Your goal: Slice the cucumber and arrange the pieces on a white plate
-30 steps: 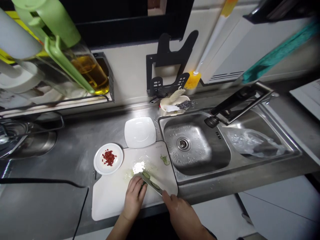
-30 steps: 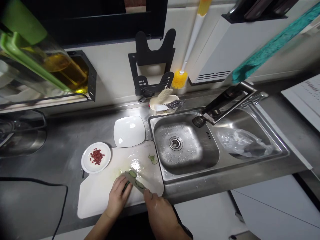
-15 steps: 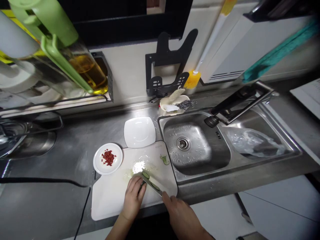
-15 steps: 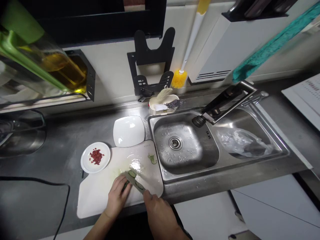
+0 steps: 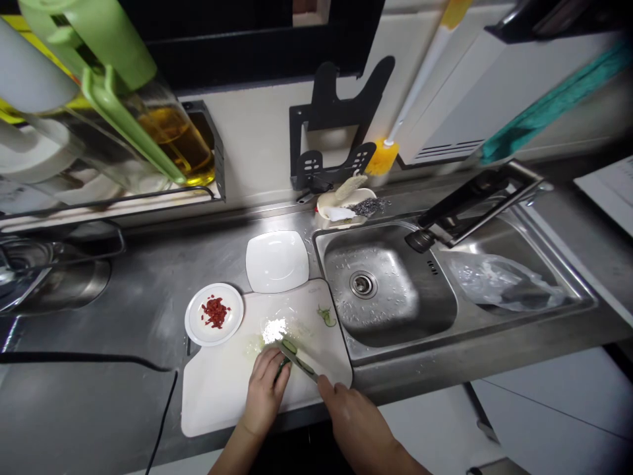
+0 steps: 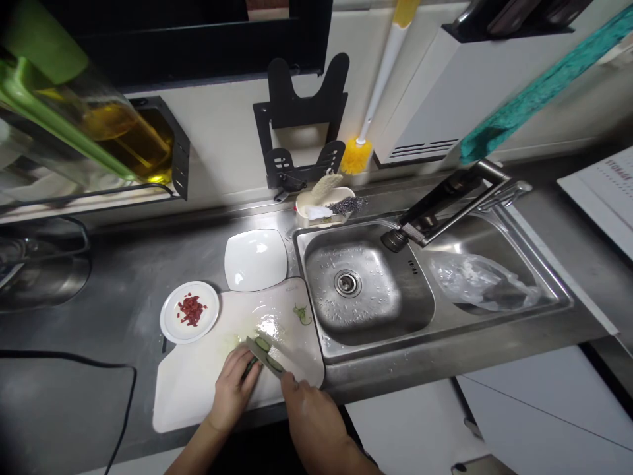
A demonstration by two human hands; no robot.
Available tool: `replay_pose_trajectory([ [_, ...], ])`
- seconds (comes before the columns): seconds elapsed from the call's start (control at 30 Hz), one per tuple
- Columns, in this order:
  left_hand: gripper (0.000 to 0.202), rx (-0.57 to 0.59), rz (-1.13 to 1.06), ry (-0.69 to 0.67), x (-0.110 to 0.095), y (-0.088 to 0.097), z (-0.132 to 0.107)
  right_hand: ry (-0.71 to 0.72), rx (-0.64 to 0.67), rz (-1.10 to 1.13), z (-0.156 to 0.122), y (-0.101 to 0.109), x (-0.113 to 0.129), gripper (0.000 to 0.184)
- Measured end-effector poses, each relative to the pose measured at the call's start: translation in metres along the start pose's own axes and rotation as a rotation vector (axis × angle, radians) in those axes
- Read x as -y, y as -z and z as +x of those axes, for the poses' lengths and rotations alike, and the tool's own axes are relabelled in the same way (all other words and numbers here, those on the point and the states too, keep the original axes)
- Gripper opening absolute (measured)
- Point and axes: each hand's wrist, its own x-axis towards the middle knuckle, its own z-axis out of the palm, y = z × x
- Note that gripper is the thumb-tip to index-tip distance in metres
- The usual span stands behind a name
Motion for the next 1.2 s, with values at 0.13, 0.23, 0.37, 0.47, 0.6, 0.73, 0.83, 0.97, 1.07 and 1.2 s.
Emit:
replay_pose_trajectory([
  [0.13,0.018,-0.013,0.002,0.000,0.000,0.000,0.001,-0.002,-0.023,-0.006,0.003,-0.002,0.002,0.053],
  [0.23,0.019,-0.010,0.001,-0.004,0.001,0.000,0.001,0.009,-0.053,-0.010,0.006,-0.005,0.003,0.051],
  [0.37,0.019,0.005,-0.008,-0.004,0.001,0.000,0.001,0.026,-0.099,-0.039,0.009,-0.009,0.003,0.048],
  [0.47,0.018,-0.002,-0.013,-0.003,-0.001,0.001,0.003,0.035,-0.118,-0.062,0.012,-0.012,0.004,0.047],
  [0.6,0.018,-0.013,-0.012,-0.005,-0.002,0.002,0.005,0.043,-0.147,-0.091,0.015,-0.015,0.005,0.043],
  [0.73,0.019,0.004,-0.019,0.004,-0.002,0.003,0.005,0.054,-0.167,-0.118,0.019,-0.014,0.006,0.041],
  [0.83,0.019,0.015,-0.022,0.006,-0.002,0.003,0.005,0.062,-0.172,-0.110,0.023,-0.014,0.007,0.039],
  [0.97,0.019,0.012,-0.030,0.010,-0.001,0.003,0.005,0.060,-0.179,-0.099,0.028,-0.015,0.009,0.035],
  [1.07,0.019,0.011,-0.033,0.014,0.000,0.002,0.004,0.059,-0.165,-0.098,0.030,-0.014,0.010,0.034],
  [1.2,0.020,0.006,-0.036,0.016,0.000,0.002,0.005,0.053,-0.132,-0.109,0.034,-0.010,0.013,0.034],
])
